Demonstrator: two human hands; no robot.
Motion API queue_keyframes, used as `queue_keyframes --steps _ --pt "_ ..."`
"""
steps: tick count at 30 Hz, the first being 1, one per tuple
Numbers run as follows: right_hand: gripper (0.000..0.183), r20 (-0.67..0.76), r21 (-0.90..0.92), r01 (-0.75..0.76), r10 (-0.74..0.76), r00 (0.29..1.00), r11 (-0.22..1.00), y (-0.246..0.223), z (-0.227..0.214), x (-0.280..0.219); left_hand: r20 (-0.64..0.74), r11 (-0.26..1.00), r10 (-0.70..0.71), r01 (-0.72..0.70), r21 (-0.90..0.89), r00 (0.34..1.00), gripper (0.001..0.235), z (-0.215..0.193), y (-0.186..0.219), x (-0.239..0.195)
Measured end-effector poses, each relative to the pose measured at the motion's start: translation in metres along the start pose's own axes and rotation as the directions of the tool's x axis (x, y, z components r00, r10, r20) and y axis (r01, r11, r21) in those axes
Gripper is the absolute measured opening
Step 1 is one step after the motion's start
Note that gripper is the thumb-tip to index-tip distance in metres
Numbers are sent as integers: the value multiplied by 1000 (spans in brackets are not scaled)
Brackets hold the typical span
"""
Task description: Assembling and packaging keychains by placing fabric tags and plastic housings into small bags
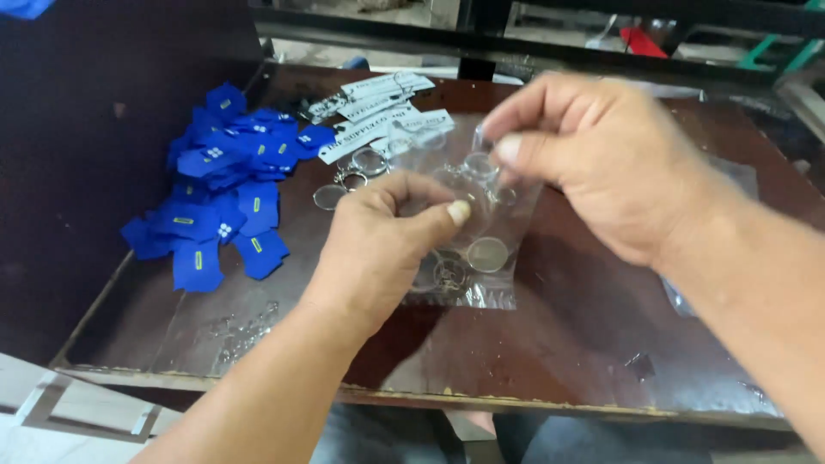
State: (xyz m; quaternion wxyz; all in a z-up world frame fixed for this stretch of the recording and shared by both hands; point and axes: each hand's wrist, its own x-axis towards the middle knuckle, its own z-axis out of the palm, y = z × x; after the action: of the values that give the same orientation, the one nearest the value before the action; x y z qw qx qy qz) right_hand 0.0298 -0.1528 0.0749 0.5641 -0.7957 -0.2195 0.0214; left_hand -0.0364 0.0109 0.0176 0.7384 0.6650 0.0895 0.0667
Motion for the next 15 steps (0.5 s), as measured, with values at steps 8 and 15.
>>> queue_keyframes --steps 8,15 --pt "31 -309 35 -215 215 926 976 15 20 -36 -138 991 -48 64 117 989 17 6 21 -6" --pt "62 -208 -66 -382 362 909 922 23 30 -47 -114 980 -191 183 -72 975 19 13 8 -2"
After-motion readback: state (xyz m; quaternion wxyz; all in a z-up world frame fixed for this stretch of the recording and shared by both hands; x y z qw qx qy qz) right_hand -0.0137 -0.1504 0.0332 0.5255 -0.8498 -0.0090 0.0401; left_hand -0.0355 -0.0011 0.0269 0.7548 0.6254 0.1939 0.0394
